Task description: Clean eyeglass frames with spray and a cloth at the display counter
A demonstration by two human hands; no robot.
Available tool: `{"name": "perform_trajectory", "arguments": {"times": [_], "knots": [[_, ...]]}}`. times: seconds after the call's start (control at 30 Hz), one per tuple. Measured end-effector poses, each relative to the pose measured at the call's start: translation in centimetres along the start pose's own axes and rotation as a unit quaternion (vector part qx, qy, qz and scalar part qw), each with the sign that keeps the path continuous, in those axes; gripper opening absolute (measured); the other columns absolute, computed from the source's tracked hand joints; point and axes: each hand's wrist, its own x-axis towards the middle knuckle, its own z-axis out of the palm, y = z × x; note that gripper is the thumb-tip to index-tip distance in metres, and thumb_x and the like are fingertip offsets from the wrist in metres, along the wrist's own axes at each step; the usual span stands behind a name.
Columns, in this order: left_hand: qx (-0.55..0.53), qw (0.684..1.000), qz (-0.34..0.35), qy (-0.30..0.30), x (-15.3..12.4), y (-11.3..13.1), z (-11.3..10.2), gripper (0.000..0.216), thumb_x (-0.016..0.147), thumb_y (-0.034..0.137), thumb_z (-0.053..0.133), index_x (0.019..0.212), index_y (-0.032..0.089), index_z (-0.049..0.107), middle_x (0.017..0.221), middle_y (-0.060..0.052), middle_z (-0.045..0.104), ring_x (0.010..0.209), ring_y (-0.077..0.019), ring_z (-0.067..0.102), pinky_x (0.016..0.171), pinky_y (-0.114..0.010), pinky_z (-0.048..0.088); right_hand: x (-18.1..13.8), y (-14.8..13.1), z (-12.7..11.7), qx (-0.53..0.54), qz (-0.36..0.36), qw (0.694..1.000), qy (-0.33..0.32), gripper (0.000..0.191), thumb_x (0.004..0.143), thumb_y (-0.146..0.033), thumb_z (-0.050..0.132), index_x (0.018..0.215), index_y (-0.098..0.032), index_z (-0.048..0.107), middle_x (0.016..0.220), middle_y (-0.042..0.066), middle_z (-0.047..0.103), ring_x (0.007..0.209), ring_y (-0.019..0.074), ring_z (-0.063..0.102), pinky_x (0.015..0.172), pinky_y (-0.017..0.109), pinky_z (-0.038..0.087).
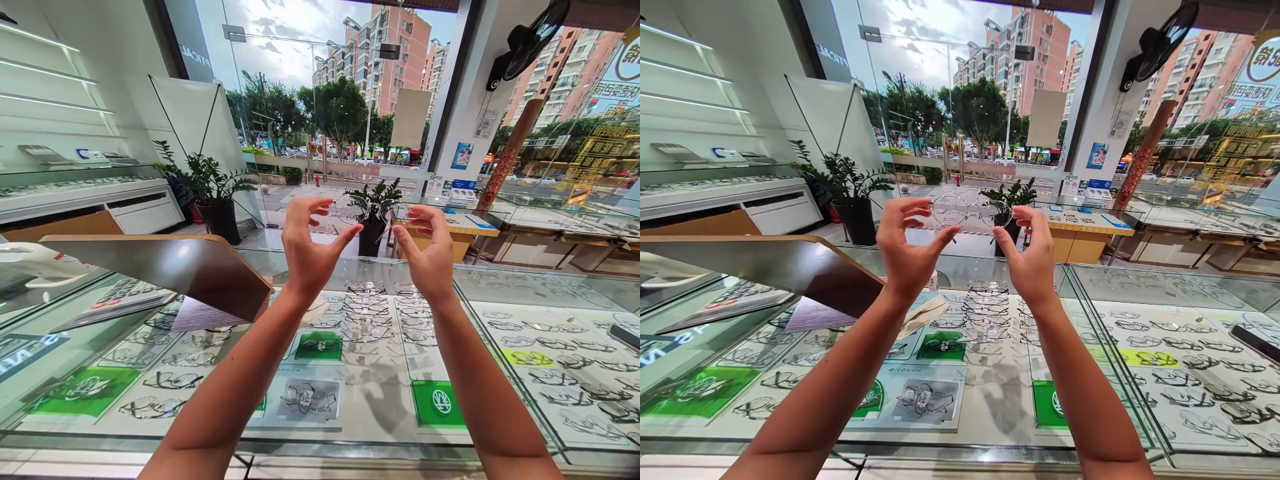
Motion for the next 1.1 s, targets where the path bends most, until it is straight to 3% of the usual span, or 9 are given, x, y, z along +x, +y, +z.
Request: {"name": "perform_trajectory", "arguments": {"times": [0.2,0.3,0.47,0.63,0.8,0.97,1.1], "knots": [[-0.021,0.999,-0.034,0.002,-0.4,-0.4,0.5,0.061,0.078,0.060,0.092,0.121,0.025,0.066,0.116,-0.007,0.072,0.099,-0.0218,0.073,0.077,-0.036,0.059,-0.1,-0.1,0.2,-0.003,-0.024,1.000,0.014,0.041,0.095,-0.052,0.078,0.126,-0.029,0.064,0.127,0.008,0.071,0.113,0.0268,0.068,0.098,0.049,0.056],[-0.046,0.999,-0.018,0.018,-0.6,-1.2,0.8,0.061,0.079,0.059,0.092,0.122,0.025,0.066,0.118,-0.008,0.070,0.103,-0.0222,0.072,0.079,-0.036,0.061,-0.1,0.0,0.3,0.027,-0.035,0.999,0.016,0.041,0.094,-0.048,0.079,0.127,-0.029,0.064,0.128,0.008,0.070,0.118,0.0272,0.068,0.098,0.048,0.058],[-0.051,0.997,0.017,0.052,-1.0,-2.8,1.2,0.062,0.079,0.061,0.091,0.124,0.028,0.064,0.122,-0.009,0.068,0.112,-0.0254,0.069,0.085,-0.040,0.065,-0.1,-0.1,0.5,0.052,-0.036,0.997,0.038,0.026,0.102,-0.043,0.066,0.123,-0.028,0.066,0.124,0.008,0.071,0.118,0.0255,0.070,0.099,0.046,0.061],[-0.087,0.995,0.002,0.052,-1.4,-3.5,1.8,0.063,0.082,0.066,0.087,0.126,0.030,0.061,0.125,-0.009,0.064,0.113,-0.0241,0.069,0.086,-0.039,0.065,-0.2,-0.7,0.6,0.079,-0.036,0.993,0.076,0.018,0.103,-0.042,0.067,0.112,-0.027,0.072,0.114,0.007,0.073,0.111,0.0239,0.072,0.095,0.044,0.063],[-0.090,0.995,-0.016,0.038,-1.7,-2.8,2.1,0.064,0.081,0.067,0.087,0.125,0.029,0.060,0.123,-0.008,0.064,0.108,-0.0224,0.069,0.081,-0.035,0.064,-0.1,-0.2,0.5,0.080,-0.007,0.993,0.090,0.023,0.102,-0.047,0.068,0.109,-0.026,0.075,0.109,0.007,0.074,0.103,0.0226,0.074,0.092,0.043,0.065],[-0.084,0.994,0.037,0.065,-1.8,-1.1,1.8,0.059,0.077,0.050,0.096,0.123,0.030,0.064,0.117,-0.007,0.066,0.108,-0.0234,0.066,0.075,-0.034,0.060,0.2,0.6,0.7,0.138,0.064,0.984,0.094,0.030,0.099,-0.053,0.071,0.106,-0.024,0.075,0.105,0.007,0.078,0.102,0.0237,0.076,0.095,0.045,0.064],[-0.056,0.994,0.060,0.071,-1.8,-0.6,1.6,0.061,0.076,0.053,0.096,0.122,0.030,0.062,0.115,-0.007,0.066,0.109,-0.0245,0.066,0.074,-0.035,0.060,0.4,0.6,0.7,0.196,0.111,0.969,0.102,0.033,0.092,-0.056,0.078,0.101,-0.025,0.076,0.103,0.007,0.079,0.100,0.0243,0.076,0.100,0.048,0.062]]}}
